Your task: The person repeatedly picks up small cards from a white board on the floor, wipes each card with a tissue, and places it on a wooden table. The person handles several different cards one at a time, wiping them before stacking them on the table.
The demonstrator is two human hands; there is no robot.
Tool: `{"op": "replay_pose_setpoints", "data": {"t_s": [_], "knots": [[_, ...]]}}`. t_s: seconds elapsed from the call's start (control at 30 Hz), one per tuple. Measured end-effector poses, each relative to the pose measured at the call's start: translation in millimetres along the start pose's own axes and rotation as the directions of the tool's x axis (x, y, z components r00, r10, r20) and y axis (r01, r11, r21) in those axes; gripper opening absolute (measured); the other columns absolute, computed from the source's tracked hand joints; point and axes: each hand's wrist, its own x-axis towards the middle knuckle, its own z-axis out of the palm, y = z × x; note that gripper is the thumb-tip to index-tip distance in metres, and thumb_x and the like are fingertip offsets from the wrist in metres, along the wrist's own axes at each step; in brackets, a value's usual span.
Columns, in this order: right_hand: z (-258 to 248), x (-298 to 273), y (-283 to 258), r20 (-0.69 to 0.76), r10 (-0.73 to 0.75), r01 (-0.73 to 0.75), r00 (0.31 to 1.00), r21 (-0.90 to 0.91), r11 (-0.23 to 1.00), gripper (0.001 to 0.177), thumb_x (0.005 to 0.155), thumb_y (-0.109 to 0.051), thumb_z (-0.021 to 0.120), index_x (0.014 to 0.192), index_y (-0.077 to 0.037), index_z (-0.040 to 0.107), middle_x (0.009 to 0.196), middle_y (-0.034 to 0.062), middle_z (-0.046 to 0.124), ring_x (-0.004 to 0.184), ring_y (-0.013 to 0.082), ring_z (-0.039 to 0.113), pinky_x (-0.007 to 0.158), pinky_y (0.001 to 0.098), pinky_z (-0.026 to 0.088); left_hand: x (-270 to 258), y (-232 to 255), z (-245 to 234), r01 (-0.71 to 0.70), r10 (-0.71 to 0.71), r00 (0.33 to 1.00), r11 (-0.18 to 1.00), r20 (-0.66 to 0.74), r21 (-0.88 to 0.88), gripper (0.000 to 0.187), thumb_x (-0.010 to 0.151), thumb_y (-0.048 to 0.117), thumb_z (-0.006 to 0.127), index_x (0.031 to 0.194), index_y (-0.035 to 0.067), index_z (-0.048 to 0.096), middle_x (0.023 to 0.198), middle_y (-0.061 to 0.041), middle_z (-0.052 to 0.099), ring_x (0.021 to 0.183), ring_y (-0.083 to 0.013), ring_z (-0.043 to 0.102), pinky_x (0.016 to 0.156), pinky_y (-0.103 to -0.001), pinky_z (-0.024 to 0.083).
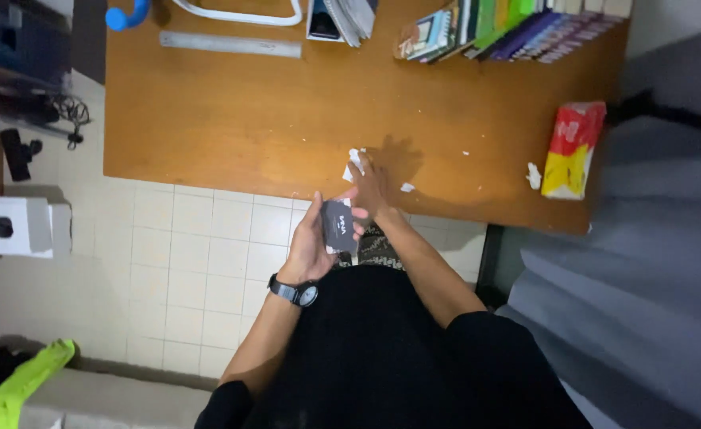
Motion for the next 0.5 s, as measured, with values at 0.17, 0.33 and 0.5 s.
{"op": "replay_pose_setpoints", "data": {"t_s": [0.17, 0.33, 0.5], "knots": [[41.9, 7.8, 46.6, 0.659, 0.119, -0.665, 0.743, 0.747, 0.017, 0.036, 0.079, -0.042, 0.061, 0.111, -0.027, 0.066, 0.085, 0.0034, 0.042, 0.070, 0.0353, 0.051, 0.063, 0.0492, 0.043, 27.6, 35.2, 8.2, 0.037, -0.031, 0.998, 0.995, 0.062, -0.089, 0.074, 0.100, 0.062, 0.043, 0.143, 0.003, 0.055, 0.109, -0.026, 0.073, 0.088, -0.0308, 0.076, 0.076, -0.038, 0.065], [-137.3, 2.9, -25.1, -0.493, 0.366, 0.046, 0.789, 0.641, 0.766, 0.028, 0.086, 0.014, 0.065, 0.106, -0.005, 0.062, 0.100, 0.0144, 0.056, 0.100, 0.0373, 0.058, 0.087, 0.0447, 0.047, 62.1, 73.7, 13.5, 0.118, -0.091, 0.980, 0.981, 0.175, -0.151, 0.070, 0.100, 0.058, 0.050, 0.143, 0.003, 0.054, 0.109, -0.024, 0.073, 0.099, -0.0334, 0.075, 0.087, -0.044, 0.063], [-249.7, 9.0, -119.6, -0.588, 0.072, 0.220, 0.805, 0.409, 0.886, 0.019, 0.091, 0.007, 0.070, 0.106, -0.004, 0.070, 0.118, 0.0125, 0.074, 0.117, 0.0358, 0.068, 0.108, 0.0509, 0.049, 95.1, 86.8, 40.9, 0.151, -0.093, 0.912, 0.982, 0.399, -0.116, 0.065, 0.102, 0.058, 0.054, 0.137, 0.004, 0.057, 0.113, -0.019, 0.074, 0.106, -0.0297, 0.073, 0.094, -0.047, 0.061]]}}
